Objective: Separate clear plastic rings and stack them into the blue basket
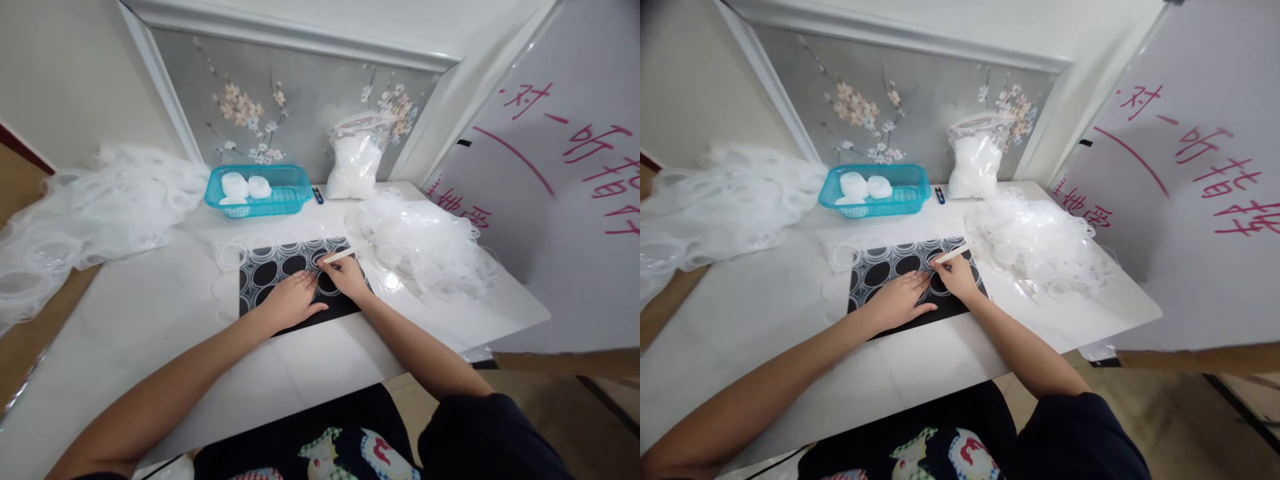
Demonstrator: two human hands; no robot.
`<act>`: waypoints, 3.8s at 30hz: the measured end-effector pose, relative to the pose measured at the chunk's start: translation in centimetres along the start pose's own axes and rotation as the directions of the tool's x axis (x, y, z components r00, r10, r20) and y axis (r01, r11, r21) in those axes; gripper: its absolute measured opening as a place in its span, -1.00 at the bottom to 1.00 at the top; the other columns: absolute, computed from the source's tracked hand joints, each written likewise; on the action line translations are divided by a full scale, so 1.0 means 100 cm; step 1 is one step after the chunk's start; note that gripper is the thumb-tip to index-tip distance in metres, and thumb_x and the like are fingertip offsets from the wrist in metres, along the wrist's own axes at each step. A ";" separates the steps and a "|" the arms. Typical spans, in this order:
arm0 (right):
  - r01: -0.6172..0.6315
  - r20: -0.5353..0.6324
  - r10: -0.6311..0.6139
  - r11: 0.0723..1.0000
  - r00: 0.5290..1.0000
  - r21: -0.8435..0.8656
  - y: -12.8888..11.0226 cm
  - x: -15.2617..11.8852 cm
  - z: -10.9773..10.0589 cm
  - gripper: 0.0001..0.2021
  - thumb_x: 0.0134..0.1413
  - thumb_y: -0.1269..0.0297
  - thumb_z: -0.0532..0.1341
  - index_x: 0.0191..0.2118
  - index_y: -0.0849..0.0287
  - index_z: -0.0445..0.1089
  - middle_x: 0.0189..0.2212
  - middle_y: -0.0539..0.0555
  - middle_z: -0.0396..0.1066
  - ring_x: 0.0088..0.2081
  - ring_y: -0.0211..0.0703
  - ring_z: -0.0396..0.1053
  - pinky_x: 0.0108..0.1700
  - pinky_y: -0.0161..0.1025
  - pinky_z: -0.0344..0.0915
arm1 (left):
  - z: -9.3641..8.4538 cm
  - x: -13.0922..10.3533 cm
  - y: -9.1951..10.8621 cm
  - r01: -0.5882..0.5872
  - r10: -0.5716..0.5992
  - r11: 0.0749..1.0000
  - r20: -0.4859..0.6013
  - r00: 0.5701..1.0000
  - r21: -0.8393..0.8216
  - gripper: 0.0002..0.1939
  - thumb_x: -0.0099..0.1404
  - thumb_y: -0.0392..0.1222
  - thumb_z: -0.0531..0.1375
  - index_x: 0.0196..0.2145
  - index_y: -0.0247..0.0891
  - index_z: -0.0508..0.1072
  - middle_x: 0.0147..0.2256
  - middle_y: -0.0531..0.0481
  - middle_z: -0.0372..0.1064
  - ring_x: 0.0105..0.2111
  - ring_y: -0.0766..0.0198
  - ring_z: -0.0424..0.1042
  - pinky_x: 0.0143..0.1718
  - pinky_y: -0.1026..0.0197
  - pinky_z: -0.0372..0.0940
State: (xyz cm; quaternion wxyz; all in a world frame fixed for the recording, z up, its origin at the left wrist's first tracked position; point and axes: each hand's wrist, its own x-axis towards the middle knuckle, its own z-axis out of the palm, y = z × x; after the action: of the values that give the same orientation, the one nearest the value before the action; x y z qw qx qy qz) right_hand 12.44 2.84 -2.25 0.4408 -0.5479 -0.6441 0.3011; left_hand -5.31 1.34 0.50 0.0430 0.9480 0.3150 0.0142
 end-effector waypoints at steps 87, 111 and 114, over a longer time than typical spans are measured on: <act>0.009 -0.455 -0.140 0.961 0.880 -0.278 0.003 -0.017 -0.088 -0.70 0.21 0.13 0.11 -0.29 0.15 0.54 -0.22 0.15 0.55 -0.07 0.05 0.38 -0.02 -0.03 0.30 | 0.005 0.050 0.005 -0.062 0.060 0.997 -0.053 0.997 -0.039 -0.34 0.41 0.19 -0.02 0.11 -0.52 0.37 0.16 -0.38 0.28 0.20 -0.01 0.26 0.25 0.03 0.09; 0.093 -0.379 -0.181 0.966 0.908 -0.239 -0.003 0.023 -0.119 -0.78 0.12 0.21 0.14 -0.39 0.18 0.48 -0.30 0.13 0.56 -0.19 -0.04 0.49 -0.05 -0.08 0.35 | -0.004 0.045 0.004 -0.116 0.113 0.992 -0.047 0.992 -0.045 -0.44 0.36 0.15 0.10 0.05 -0.40 0.43 0.14 -0.36 0.32 0.16 -0.05 0.31 0.18 -0.05 0.20; 0.088 -0.204 -0.151 0.954 0.967 -0.287 0.009 -0.033 -0.088 -0.78 0.14 0.20 0.15 -0.35 0.12 0.52 -0.30 0.11 0.57 -0.17 0.00 0.48 -0.04 -0.04 0.36 | -0.001 0.043 0.010 -0.176 0.173 0.983 -0.069 0.983 -0.042 -0.46 0.38 0.10 0.09 0.05 -0.44 0.42 0.14 -0.36 0.32 0.17 -0.01 0.30 0.23 0.01 0.12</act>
State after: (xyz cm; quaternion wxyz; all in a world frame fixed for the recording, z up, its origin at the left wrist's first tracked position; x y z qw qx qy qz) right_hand 20.83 -1.02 -0.06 0.4475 -0.5941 -0.6580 0.1174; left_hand -1.28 3.10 0.65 0.0541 0.9697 0.2315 0.0562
